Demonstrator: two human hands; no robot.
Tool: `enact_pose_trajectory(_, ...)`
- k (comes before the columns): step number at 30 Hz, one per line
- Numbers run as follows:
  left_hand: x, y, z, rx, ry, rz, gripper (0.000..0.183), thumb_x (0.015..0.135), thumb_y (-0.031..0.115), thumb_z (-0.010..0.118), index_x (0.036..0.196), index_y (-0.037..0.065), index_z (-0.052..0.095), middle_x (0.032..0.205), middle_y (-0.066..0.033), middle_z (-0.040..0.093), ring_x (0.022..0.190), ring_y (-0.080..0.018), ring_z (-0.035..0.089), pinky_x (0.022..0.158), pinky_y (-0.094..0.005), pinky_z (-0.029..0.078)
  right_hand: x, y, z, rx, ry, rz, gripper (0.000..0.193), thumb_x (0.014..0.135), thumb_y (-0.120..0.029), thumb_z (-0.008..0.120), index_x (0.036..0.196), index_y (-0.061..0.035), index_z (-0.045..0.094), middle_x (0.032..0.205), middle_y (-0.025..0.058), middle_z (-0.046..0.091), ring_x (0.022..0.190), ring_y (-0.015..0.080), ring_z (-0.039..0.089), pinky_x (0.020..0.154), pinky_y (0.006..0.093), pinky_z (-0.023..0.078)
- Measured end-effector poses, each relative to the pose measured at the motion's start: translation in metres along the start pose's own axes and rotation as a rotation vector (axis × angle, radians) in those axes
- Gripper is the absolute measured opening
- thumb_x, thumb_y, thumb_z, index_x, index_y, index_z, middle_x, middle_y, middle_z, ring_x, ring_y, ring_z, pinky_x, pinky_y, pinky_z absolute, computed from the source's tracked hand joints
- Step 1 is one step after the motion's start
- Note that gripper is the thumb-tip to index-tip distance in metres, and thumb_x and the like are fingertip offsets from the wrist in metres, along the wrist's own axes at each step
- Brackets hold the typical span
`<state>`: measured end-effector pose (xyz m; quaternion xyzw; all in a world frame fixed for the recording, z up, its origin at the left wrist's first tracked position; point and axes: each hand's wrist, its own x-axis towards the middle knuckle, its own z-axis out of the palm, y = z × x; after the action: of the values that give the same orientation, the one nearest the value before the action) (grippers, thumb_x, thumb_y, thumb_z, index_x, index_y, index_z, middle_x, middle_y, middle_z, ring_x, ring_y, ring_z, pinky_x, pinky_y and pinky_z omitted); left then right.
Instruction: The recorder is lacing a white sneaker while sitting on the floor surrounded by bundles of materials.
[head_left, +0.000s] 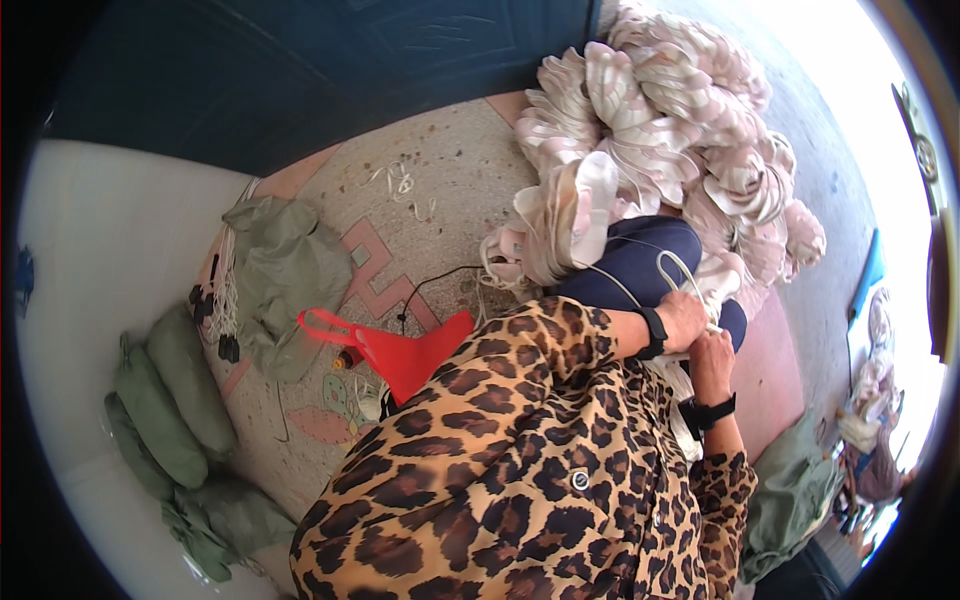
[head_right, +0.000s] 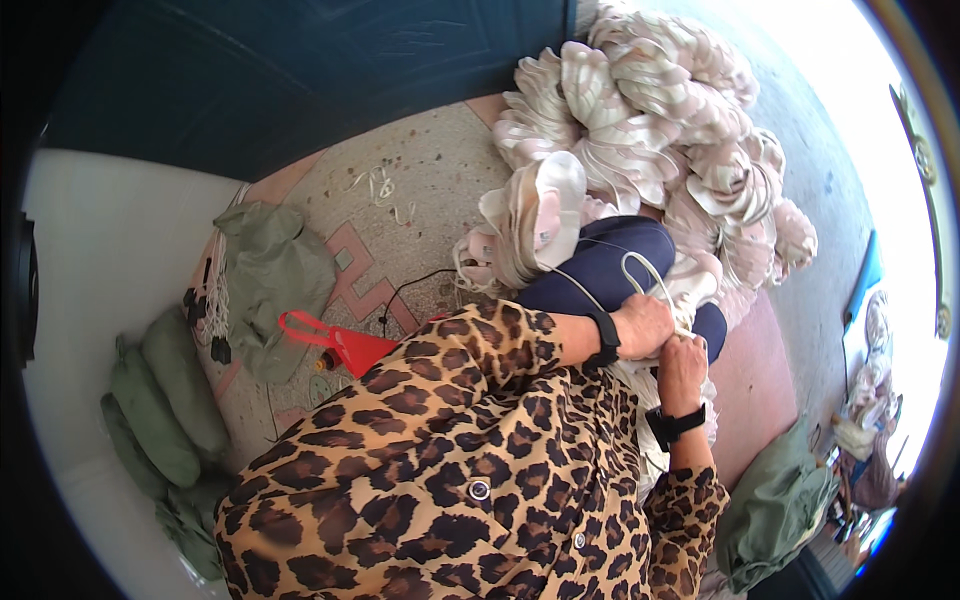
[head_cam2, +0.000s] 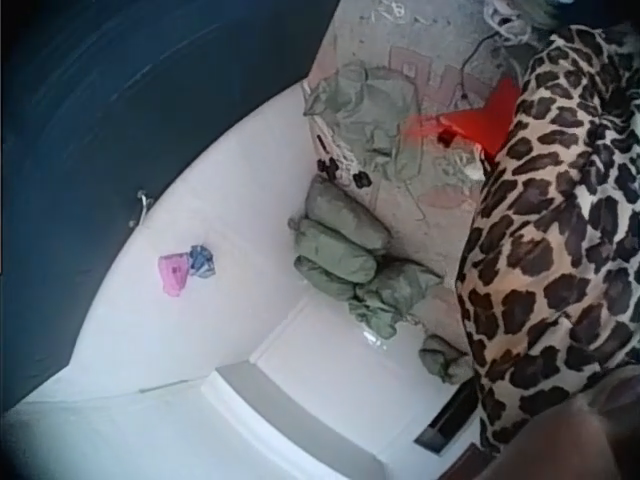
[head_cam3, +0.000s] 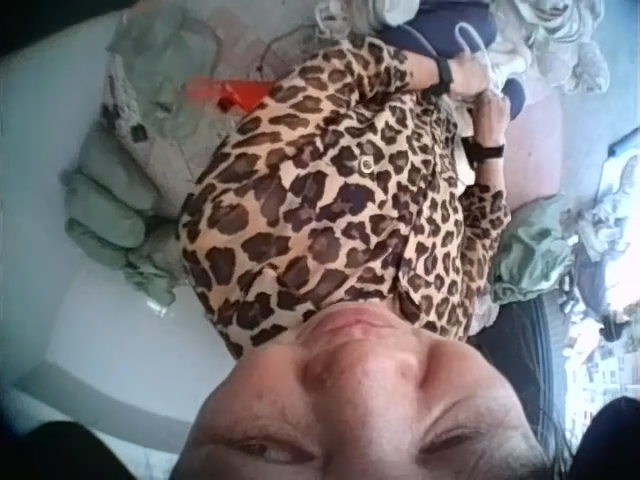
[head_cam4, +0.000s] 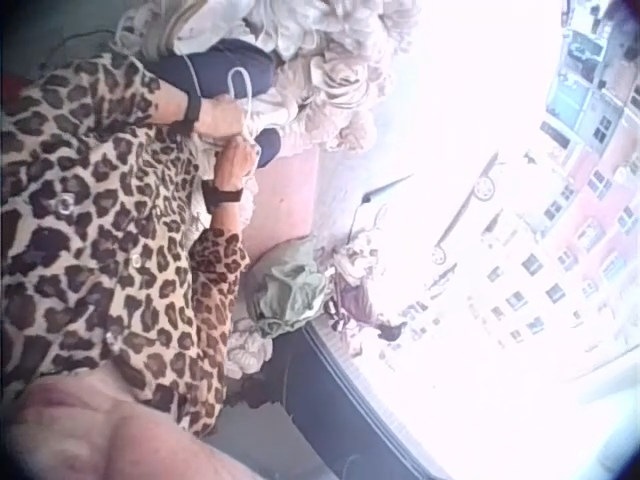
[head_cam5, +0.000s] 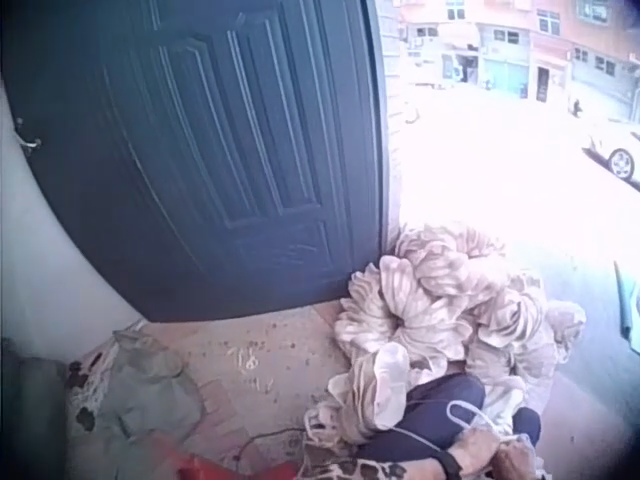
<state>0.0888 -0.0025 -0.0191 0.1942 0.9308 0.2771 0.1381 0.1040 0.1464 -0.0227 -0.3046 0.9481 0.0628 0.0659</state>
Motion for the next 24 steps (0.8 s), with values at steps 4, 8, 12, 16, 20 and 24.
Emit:
enact_pose_trajectory(4,0.0,-0.013,0.001,-0.221,0.089,-0.195,0.022,0.071,0.018,0.054,0.08,0.001,0.066,0.083,-0.0168,0.064,0.08,-0.0278,0.064,0.067,-0.0365,0.051,-0.003,-0.005,-0.004,-0.026,-0.024,0.001,0.008,0.071,-0.003,0.052,0.066,-0.002,0.057,0.069,0.0133,0.058,0.073,0.0266,0.054,0.068,0.0338,0.043)
enact_pose_trajectory(8,-0.005,-0.008,0.002,-0.045,0.044,0.021,0.024,0.071,0.018,0.052,0.079,0.0,0.065,0.081,-0.0181,0.064,0.078,-0.0285,0.064,0.066,-0.0374,0.051,0.0,-0.005,-0.007,-0.084,-0.075,-0.031,0.009,0.07,-0.002,0.053,0.063,-0.0043,0.059,0.066,0.0125,0.059,0.07,0.0255,0.057,0.072,0.0339,0.044)
enact_pose_trajectory(12,-0.003,-0.009,0.008,0.062,0.014,0.136,0.018,0.072,0.014,0.053,0.079,0.003,0.066,0.08,-0.0161,0.064,0.076,-0.0277,0.065,0.062,-0.037,0.052,0.001,0.001,-0.007,-0.128,-0.039,-0.063,0.01,0.066,-0.005,0.055,0.058,-0.0078,0.06,0.061,0.0121,0.059,0.067,0.0229,0.059,0.076,0.0333,0.043)
enact_pose_trajectory(16,0.005,-0.021,0.011,-0.102,0.011,0.059,0.018,0.074,0.014,0.049,0.079,0.002,0.061,0.073,-0.0197,0.061,0.069,-0.034,0.062,0.059,-0.0428,0.05,-0.004,0.014,-0.001,-0.053,0.026,0.019,0.007,0.065,-0.005,0.056,0.059,-0.006,0.06,0.061,0.0115,0.059,0.068,0.0232,0.058,0.072,0.0337,0.045)
enact_pose_trajectory(20,-0.001,-0.016,0.013,-0.037,0.102,0.056,0.018,0.084,0.018,0.047,0.089,0.004,0.058,0.07,-0.017,0.061,0.066,-0.0322,0.062,0.055,-0.0409,0.049,-0.016,0.029,0.008,0.238,0.149,0.098,0.008,0.071,-0.013,0.056,0.066,-0.0085,0.059,0.069,0.009,0.056,0.077,0.0247,0.054,0.067,0.0367,0.043)
enact_pose_trajectory(24,-0.006,-0.002,0.013,0.146,0.091,0.036,0.011,0.08,0.012,0.051,0.082,0.001,0.056,0.074,-0.0158,0.06,0.066,-0.0314,0.062,0.057,-0.0382,0.05,-0.02,0.034,0.013,0.453,0.235,0.144,0.005,0.072,-0.013,0.058,0.07,-0.0093,0.06,0.077,0.0082,0.05,0.08,0.0254,0.05,0.069,0.0359,0.04)
